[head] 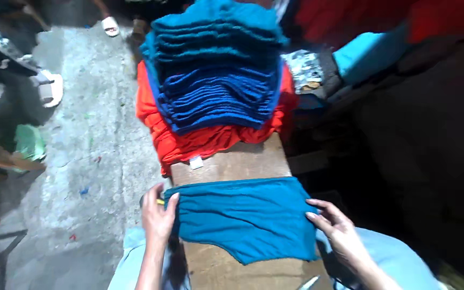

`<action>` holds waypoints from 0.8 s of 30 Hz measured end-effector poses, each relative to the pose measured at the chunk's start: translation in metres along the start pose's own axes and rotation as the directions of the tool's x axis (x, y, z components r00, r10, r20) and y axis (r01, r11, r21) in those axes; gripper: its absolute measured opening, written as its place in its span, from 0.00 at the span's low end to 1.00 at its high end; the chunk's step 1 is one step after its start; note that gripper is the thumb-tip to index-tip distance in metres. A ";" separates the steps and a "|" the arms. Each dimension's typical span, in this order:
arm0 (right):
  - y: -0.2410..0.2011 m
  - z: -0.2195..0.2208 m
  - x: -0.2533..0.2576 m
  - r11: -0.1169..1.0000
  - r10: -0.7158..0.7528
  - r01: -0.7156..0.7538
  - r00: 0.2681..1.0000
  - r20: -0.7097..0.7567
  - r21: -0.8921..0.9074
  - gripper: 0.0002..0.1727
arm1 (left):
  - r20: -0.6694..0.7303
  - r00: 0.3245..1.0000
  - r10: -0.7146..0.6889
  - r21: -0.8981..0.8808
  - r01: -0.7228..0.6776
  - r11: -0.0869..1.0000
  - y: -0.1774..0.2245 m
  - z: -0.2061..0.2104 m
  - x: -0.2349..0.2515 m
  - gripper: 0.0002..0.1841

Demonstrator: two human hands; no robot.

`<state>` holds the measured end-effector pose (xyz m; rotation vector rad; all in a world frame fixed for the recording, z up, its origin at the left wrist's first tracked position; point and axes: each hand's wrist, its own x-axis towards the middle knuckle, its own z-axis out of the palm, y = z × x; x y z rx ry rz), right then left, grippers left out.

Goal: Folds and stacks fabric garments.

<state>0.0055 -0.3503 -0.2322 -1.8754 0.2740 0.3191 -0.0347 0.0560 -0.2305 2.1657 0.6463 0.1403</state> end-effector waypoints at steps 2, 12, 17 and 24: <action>-0.004 -0.001 0.002 0.998 0.042 -0.043 0.998 0.036 0.045 0.23 | -0.074 0.955 0.288 0.233 -0.265 0.936 0.021 0.013 -0.018 0.24; -0.001 0.009 -0.045 0.691 -0.477 0.476 0.866 0.152 -0.544 0.17 | 0.353 0.762 0.543 0.539 -0.640 0.548 0.033 0.090 -0.041 0.38; 0.015 0.018 -0.119 0.662 -0.380 0.536 0.843 0.382 -0.524 0.13 | 0.398 0.761 0.513 0.522 -0.647 0.555 0.051 0.080 -0.035 0.41; 0.004 0.011 -0.107 0.640 -0.305 0.442 0.897 0.319 -0.629 0.22 | 0.650 0.534 0.540 0.276 -0.829 0.487 0.119 0.144 -0.028 0.28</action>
